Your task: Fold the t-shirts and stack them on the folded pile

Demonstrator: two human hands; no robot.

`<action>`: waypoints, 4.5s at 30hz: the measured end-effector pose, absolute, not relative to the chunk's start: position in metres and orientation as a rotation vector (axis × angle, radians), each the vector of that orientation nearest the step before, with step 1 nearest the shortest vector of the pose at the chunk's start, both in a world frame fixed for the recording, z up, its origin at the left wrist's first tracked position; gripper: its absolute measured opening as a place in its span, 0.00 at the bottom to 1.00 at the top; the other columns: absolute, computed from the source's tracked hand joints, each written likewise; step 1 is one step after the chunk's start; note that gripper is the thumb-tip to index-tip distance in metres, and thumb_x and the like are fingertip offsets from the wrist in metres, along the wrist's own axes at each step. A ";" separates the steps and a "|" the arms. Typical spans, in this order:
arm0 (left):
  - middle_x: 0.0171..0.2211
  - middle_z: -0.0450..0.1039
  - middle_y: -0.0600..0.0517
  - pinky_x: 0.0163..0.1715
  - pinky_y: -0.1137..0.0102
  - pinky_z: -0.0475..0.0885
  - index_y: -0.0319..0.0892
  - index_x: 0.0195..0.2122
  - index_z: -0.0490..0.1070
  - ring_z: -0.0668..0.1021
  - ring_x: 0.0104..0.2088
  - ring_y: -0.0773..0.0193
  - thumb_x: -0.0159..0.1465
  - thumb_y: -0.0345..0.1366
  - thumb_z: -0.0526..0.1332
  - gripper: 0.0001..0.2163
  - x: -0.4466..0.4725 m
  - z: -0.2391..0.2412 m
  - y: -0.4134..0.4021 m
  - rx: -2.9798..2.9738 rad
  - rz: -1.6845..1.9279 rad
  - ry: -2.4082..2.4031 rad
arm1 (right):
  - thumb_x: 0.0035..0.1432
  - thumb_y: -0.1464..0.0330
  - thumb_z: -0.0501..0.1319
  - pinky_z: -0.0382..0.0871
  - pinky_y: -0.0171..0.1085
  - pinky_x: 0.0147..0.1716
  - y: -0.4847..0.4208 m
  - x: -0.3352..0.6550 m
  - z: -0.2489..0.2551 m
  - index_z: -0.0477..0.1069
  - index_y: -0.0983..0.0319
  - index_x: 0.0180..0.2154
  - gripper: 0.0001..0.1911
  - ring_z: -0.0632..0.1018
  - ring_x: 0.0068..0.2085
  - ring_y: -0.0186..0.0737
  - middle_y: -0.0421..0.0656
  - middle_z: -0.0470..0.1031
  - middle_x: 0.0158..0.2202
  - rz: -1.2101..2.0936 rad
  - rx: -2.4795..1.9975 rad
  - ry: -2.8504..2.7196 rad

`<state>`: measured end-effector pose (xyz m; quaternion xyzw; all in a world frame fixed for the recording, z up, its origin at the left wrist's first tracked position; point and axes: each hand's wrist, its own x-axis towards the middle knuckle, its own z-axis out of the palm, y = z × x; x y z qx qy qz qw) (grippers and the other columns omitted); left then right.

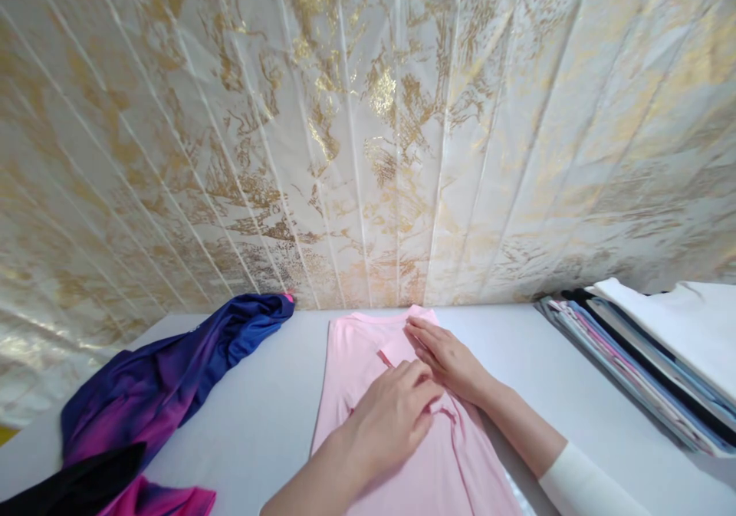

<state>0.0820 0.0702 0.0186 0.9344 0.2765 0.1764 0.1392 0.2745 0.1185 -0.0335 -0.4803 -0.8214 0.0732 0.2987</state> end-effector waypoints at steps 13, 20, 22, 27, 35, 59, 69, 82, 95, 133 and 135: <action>0.38 0.71 0.50 0.42 0.65 0.70 0.40 0.34 0.67 0.72 0.41 0.59 0.65 0.25 0.56 0.05 0.107 0.015 0.074 2.914 0.463 0.818 | 0.66 0.69 0.51 0.65 0.50 0.57 0.119 0.280 -0.038 0.60 0.63 0.61 0.23 0.62 0.64 0.48 0.56 0.61 0.64 0.007 -1.242 -2.269; 0.39 0.73 0.53 0.44 0.66 0.69 0.41 0.39 0.68 0.73 0.42 0.60 0.65 0.27 0.60 0.03 0.102 0.015 0.070 2.743 0.489 0.797 | 0.65 0.67 0.54 0.64 0.52 0.58 0.120 0.278 -0.037 0.61 0.65 0.61 0.24 0.64 0.64 0.50 0.57 0.62 0.63 -0.016 -1.253 -2.278; 0.37 0.72 0.52 0.42 0.66 0.70 0.41 0.35 0.68 0.73 0.41 0.60 0.65 0.28 0.59 0.02 0.103 0.015 0.069 2.751 0.466 0.836 | 0.65 0.67 0.54 0.64 0.51 0.58 0.120 0.278 -0.037 0.61 0.65 0.61 0.24 0.64 0.64 0.50 0.58 0.61 0.63 -0.016 -1.250 -2.270; 0.40 0.70 0.50 0.44 0.64 0.69 0.41 0.36 0.68 0.71 0.43 0.59 0.66 0.28 0.57 0.03 0.107 0.014 0.067 2.823 0.532 0.808 | 0.65 0.68 0.54 0.64 0.50 0.58 0.119 0.279 -0.037 0.61 0.64 0.61 0.24 0.64 0.63 0.48 0.56 0.62 0.63 0.004 -1.248 -2.255; 0.37 0.71 0.52 0.42 0.66 0.67 0.41 0.36 0.71 0.71 0.41 0.61 0.68 0.30 0.57 0.04 0.109 0.005 0.072 2.870 0.609 0.729 | 0.66 0.66 0.53 0.64 0.51 0.58 0.118 0.278 -0.034 0.61 0.62 0.61 0.23 0.64 0.63 0.48 0.55 0.62 0.63 0.033 -1.267 -2.254; 0.36 0.77 0.55 0.37 0.71 0.65 0.43 0.32 0.72 0.76 0.36 0.68 0.66 0.35 0.62 0.05 0.101 -0.031 0.025 2.871 0.574 0.312 | 0.65 0.68 0.53 0.65 0.48 0.57 0.114 0.274 -0.024 0.68 0.61 0.55 0.18 0.66 0.62 0.47 0.52 0.66 0.61 0.013 -1.313 -2.245; 0.30 0.79 0.59 0.34 0.73 0.66 0.43 0.30 0.70 0.76 0.29 0.71 0.64 0.38 0.65 0.08 0.105 -0.040 0.025 2.831 0.566 0.405 | 0.65 0.69 0.52 0.68 0.49 0.54 0.112 0.271 -0.015 0.68 0.61 0.52 0.15 0.70 0.56 0.49 0.52 0.68 0.57 0.008 -1.342 -2.157; 0.33 0.78 0.61 0.41 0.71 0.64 0.43 0.28 0.70 0.77 0.35 0.70 0.61 0.26 0.65 0.07 0.083 0.000 0.042 2.704 0.480 0.398 | 0.62 0.64 0.52 0.60 0.32 0.20 0.083 0.216 -0.005 0.72 0.59 0.41 0.13 0.67 0.20 0.33 0.36 0.68 0.23 0.975 -1.250 -1.520; 0.37 0.70 0.54 0.40 0.71 0.66 0.44 0.34 0.69 0.74 0.41 0.62 0.60 0.23 0.57 0.08 0.052 0.021 0.133 2.557 0.543 1.356 | 0.57 0.57 0.57 0.51 0.31 0.19 0.086 0.223 -0.006 0.71 0.60 0.36 0.13 0.60 0.21 0.31 0.35 0.62 0.24 1.071 -1.115 -1.128; 0.69 0.42 0.40 0.65 0.51 0.47 0.41 0.67 0.51 0.47 0.68 0.49 0.69 0.51 0.48 0.29 0.081 0.002 0.086 2.669 0.210 1.212 | 0.66 0.67 0.46 0.60 0.50 0.59 0.110 0.271 -0.037 0.61 0.66 0.62 0.25 0.61 0.65 0.46 0.51 0.58 0.65 -0.038 -1.599 -2.277; 0.68 0.43 0.39 0.64 0.49 0.49 0.44 0.67 0.52 0.47 0.68 0.45 0.68 0.53 0.49 0.30 0.081 0.006 0.083 2.665 0.190 1.294 | 0.67 0.67 0.46 0.59 0.49 0.60 0.109 0.269 -0.036 0.58 0.65 0.64 0.26 0.59 0.66 0.45 0.49 0.56 0.66 -0.069 -1.649 -2.305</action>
